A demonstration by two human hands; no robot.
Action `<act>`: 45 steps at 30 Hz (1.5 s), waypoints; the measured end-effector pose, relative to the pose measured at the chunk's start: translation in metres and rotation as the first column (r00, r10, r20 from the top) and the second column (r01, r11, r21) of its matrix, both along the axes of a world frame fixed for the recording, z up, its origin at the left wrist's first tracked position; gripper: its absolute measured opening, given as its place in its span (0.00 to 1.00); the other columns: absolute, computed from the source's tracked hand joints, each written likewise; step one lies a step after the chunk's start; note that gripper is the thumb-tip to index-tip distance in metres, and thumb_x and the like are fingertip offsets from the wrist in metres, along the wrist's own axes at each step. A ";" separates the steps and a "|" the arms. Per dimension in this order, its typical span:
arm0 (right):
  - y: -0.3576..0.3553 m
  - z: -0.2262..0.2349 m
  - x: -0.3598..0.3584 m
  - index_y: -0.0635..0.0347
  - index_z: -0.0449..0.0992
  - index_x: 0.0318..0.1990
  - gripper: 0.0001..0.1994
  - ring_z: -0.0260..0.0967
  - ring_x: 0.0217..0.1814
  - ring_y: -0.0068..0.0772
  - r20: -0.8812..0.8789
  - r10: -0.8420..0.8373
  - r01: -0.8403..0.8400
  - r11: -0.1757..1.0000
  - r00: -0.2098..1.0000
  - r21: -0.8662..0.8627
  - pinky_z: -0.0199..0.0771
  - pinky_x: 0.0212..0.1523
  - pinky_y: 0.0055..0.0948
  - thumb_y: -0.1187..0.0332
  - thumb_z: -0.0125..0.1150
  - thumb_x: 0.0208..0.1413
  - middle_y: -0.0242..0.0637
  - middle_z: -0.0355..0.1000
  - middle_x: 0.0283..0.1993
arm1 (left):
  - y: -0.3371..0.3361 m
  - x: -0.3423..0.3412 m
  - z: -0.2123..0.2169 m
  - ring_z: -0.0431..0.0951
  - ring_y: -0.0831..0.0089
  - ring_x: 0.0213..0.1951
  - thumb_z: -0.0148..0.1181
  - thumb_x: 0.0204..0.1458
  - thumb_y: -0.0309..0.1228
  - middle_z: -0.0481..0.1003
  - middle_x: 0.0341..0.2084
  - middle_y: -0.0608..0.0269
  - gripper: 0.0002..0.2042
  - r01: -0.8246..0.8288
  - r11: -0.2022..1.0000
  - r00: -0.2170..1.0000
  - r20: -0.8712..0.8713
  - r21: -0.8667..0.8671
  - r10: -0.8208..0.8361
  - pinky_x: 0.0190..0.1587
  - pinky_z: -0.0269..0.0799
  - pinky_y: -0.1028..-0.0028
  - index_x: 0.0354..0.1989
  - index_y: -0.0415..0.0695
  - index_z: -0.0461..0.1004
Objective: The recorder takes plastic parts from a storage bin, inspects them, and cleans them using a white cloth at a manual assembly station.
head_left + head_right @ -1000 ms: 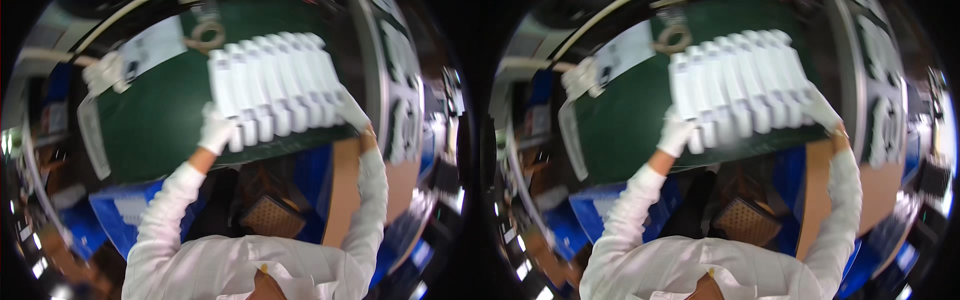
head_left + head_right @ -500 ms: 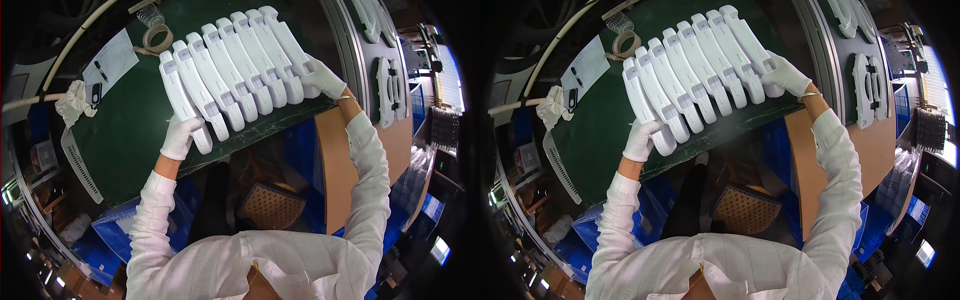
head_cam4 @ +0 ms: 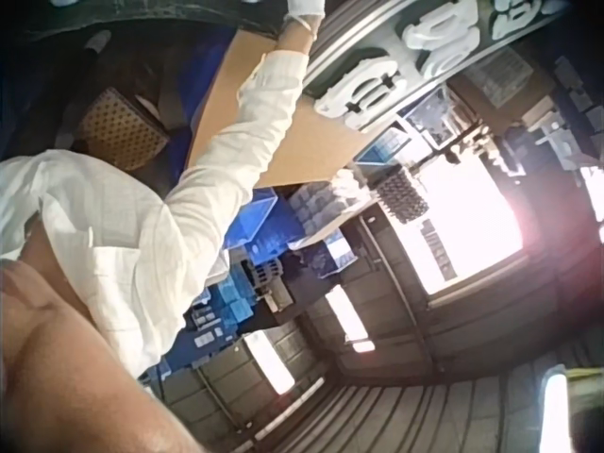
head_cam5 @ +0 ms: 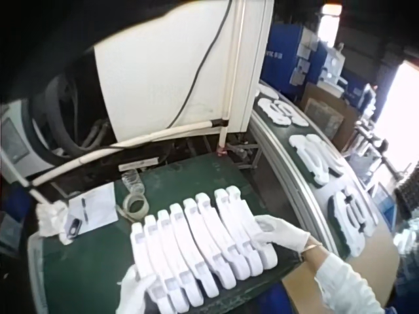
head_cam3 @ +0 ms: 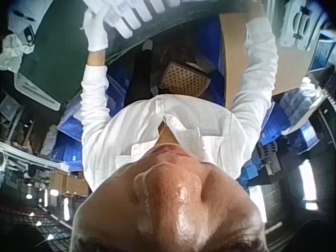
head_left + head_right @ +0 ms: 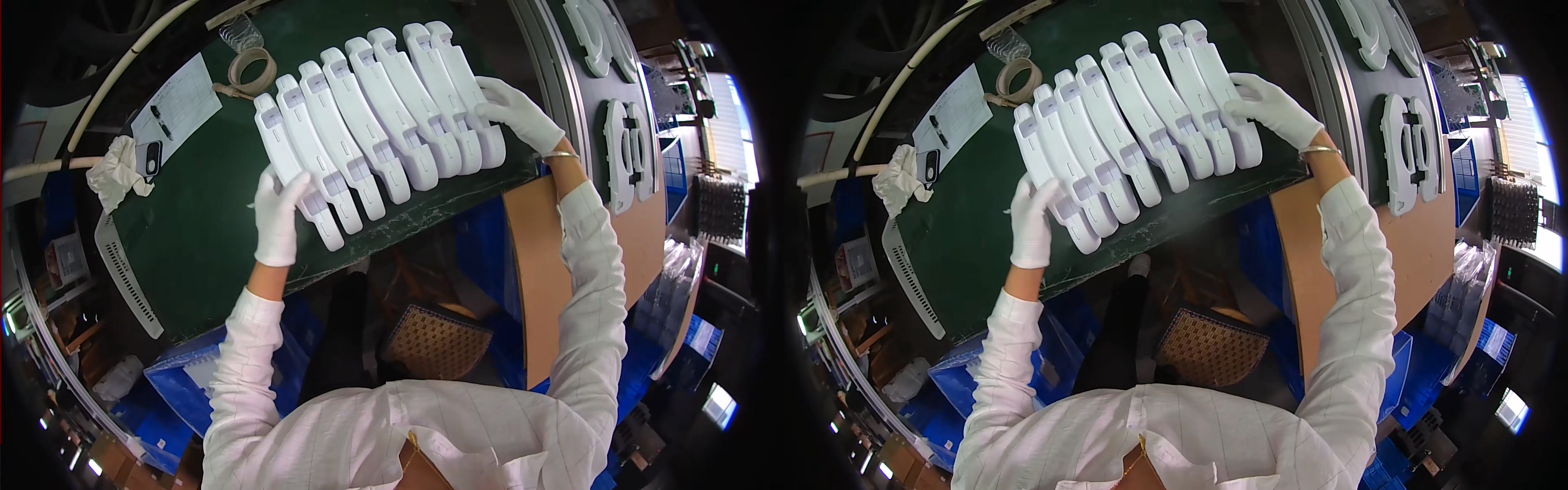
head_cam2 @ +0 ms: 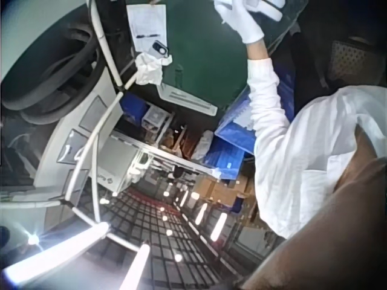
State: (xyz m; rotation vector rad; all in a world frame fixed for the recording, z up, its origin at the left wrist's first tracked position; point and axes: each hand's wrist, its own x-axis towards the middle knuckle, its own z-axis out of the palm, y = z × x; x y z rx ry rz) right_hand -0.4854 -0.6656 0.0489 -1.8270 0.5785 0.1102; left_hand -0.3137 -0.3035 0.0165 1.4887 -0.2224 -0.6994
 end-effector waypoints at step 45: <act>0.160 -0.033 -0.228 0.61 0.78 0.44 0.15 0.73 0.43 0.21 -0.275 -0.741 0.536 0.134 0.613 0.834 0.72 0.48 0.27 0.65 0.65 0.50 0.34 0.77 0.42 | -0.051 -0.051 -0.056 0.50 0.64 0.69 0.45 0.63 0.46 0.50 0.69 0.58 0.33 0.788 0.451 0.167 0.560 0.418 -0.811 0.70 0.40 0.63 0.70 0.43 0.44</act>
